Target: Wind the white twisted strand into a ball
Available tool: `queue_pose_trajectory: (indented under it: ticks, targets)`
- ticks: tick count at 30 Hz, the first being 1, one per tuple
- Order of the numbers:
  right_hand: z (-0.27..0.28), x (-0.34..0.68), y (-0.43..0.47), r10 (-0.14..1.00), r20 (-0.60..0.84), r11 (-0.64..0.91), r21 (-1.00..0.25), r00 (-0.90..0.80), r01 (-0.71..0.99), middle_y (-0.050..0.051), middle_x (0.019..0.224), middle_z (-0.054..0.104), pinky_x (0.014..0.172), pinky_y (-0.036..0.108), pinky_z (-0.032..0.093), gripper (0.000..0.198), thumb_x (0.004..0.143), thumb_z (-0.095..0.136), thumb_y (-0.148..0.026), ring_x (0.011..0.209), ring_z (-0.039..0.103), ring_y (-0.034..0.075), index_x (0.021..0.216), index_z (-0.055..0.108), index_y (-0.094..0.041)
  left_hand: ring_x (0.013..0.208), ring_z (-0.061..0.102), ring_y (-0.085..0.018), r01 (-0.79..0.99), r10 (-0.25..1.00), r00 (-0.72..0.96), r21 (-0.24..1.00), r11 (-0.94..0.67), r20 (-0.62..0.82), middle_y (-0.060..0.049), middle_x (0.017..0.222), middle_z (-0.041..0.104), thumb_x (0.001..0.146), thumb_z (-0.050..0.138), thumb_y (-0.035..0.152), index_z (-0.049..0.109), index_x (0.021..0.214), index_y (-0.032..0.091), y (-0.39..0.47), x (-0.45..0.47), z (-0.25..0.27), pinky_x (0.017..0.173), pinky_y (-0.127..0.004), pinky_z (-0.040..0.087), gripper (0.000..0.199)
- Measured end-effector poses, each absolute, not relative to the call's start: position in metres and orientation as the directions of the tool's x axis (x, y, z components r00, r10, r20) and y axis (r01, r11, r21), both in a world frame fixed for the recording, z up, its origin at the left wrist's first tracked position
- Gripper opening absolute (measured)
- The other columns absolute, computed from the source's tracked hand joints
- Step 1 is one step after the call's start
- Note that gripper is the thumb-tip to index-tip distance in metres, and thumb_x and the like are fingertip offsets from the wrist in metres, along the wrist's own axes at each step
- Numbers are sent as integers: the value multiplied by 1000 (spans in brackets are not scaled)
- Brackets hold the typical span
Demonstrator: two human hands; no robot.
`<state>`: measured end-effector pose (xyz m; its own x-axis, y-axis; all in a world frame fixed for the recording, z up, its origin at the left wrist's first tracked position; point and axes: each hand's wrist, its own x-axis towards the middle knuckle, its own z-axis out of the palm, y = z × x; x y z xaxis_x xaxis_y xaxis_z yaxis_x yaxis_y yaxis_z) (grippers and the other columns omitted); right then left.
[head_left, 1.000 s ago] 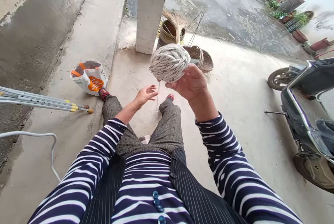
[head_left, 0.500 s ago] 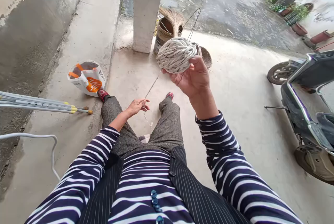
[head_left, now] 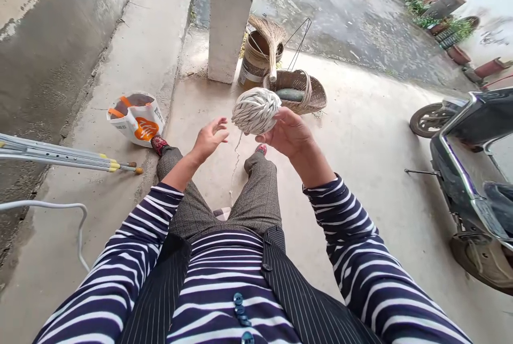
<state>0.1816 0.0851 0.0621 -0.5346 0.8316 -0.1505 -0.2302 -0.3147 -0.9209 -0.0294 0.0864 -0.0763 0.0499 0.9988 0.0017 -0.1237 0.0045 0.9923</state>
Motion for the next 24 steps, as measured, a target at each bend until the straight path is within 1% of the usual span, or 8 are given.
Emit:
queue_pose_trajectory:
  ticks: [2,4,5,7,11,16,19,24]
  targets:
    - [61,175,84,805,-175,-349,-912,-567,-214,3,92,75,57,26,59,42,75,69,-39,77,71,19,112,60,-21,85,68,-16,-226,992,80,971,-77,97,-8,102,75,70,80,28,70,109,14,91,-15,-51,65,-23,58,44]
    - [61,171,84,779,-187,-370,-907,-598,-199,4,91,75,57,25,58,41,77,67,-38,76,72,19,113,59,-21,62,61,-10,-264,989,50,956,-124,143,-2,75,70,71,78,28,69,84,13,91,-3,-31,56,-19,51,22]
    - [61,170,85,770,-189,-376,-906,-609,-194,4,92,75,57,25,58,41,78,66,-37,77,73,19,115,59,-20,56,57,-9,-259,987,25,955,-145,157,1,64,65,73,77,28,65,73,14,90,1,-25,52,-18,48,19]
    - [60,171,85,767,-193,-379,-906,-611,-190,5,93,75,58,25,59,41,80,65,-37,78,74,20,117,58,-21,51,54,-8,-211,983,-10,960,-184,186,3,53,58,75,75,29,58,59,15,88,3,-20,51,-18,45,27]
    - [57,174,81,807,-215,-374,-907,-549,-193,5,95,76,64,30,63,41,78,69,-35,83,74,21,115,59,-22,56,60,-10,-118,981,28,975,-187,192,0,55,64,76,77,32,62,58,14,86,-4,-30,57,-19,50,30]
    - [63,174,83,880,-136,-263,-937,-454,-229,6,113,74,74,36,66,46,71,75,-30,95,73,24,114,60,-24,59,64,-12,-187,990,136,982,-5,32,-3,65,69,78,75,42,69,72,13,73,-9,-47,59,-24,58,31]
    - [65,177,92,919,-93,-175,-967,-383,-185,5,117,72,72,36,66,51,70,78,-31,96,72,24,116,57,-26,61,66,-14,-218,979,192,969,115,-73,-4,67,69,78,73,44,71,78,12,59,-12,-58,62,-27,61,33]
    - [53,182,103,958,-71,-108,-987,-279,-121,2,111,68,65,30,63,55,70,80,-33,92,69,20,115,48,-29,59,65,-14,-148,962,235,973,175,-137,-4,65,68,76,72,39,69,69,12,47,-23,-70,61,-26,59,28]
